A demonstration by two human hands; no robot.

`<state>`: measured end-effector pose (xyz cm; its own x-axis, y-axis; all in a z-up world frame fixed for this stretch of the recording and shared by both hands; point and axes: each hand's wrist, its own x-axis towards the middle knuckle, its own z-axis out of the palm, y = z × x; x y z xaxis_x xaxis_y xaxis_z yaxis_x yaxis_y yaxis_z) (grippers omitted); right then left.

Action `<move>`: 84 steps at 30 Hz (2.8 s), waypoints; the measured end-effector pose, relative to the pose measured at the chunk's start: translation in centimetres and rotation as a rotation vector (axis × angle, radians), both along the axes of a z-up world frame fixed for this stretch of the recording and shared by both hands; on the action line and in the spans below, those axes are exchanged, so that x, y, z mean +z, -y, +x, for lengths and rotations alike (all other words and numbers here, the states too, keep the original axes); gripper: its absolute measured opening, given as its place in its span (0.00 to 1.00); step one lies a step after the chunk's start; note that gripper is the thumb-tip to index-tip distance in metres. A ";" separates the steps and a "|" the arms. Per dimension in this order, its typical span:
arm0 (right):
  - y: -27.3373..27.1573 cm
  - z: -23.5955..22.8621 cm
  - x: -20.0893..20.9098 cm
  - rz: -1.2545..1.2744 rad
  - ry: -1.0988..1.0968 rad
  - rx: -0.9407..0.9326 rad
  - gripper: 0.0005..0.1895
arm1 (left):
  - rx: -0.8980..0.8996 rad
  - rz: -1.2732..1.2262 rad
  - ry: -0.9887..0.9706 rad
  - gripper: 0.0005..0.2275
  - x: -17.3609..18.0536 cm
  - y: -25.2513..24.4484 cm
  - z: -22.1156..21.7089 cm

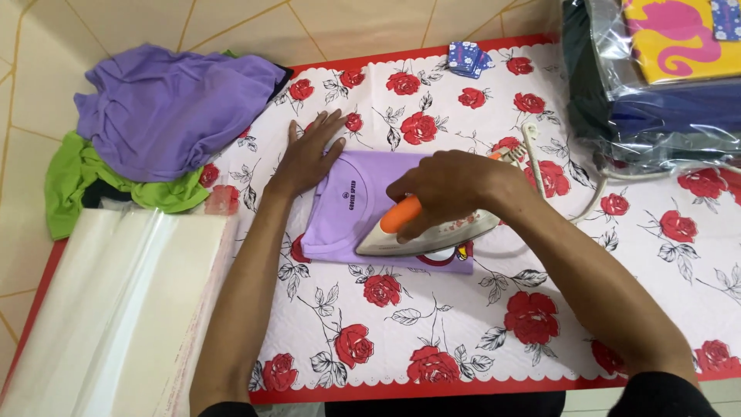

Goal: Ironing and folding purple garments, including a t-shirt with a cartoon graphic, on a floral patterned surface.

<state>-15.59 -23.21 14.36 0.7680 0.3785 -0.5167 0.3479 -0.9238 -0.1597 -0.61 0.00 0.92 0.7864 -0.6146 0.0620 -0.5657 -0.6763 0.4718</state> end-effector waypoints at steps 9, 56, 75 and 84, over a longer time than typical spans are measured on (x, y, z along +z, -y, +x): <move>0.7 -2.3 -0.2 -0.063 -0.058 0.159 0.27 | 0.005 0.007 0.016 0.22 -0.3 0.0 0.3; 13.2 7.5 -1.6 -0.004 0.441 -0.597 0.35 | -0.004 0.009 0.035 0.21 -0.7 -0.1 0.5; 16.6 7.8 -5.7 1.436 0.808 -0.824 0.32 | -0.028 -0.082 0.085 0.24 -1.4 -0.1 1.0; 18.0 9.1 -8.5 1.704 0.582 -0.655 0.27 | -0.018 -0.060 0.035 0.25 -0.8 0.2 0.6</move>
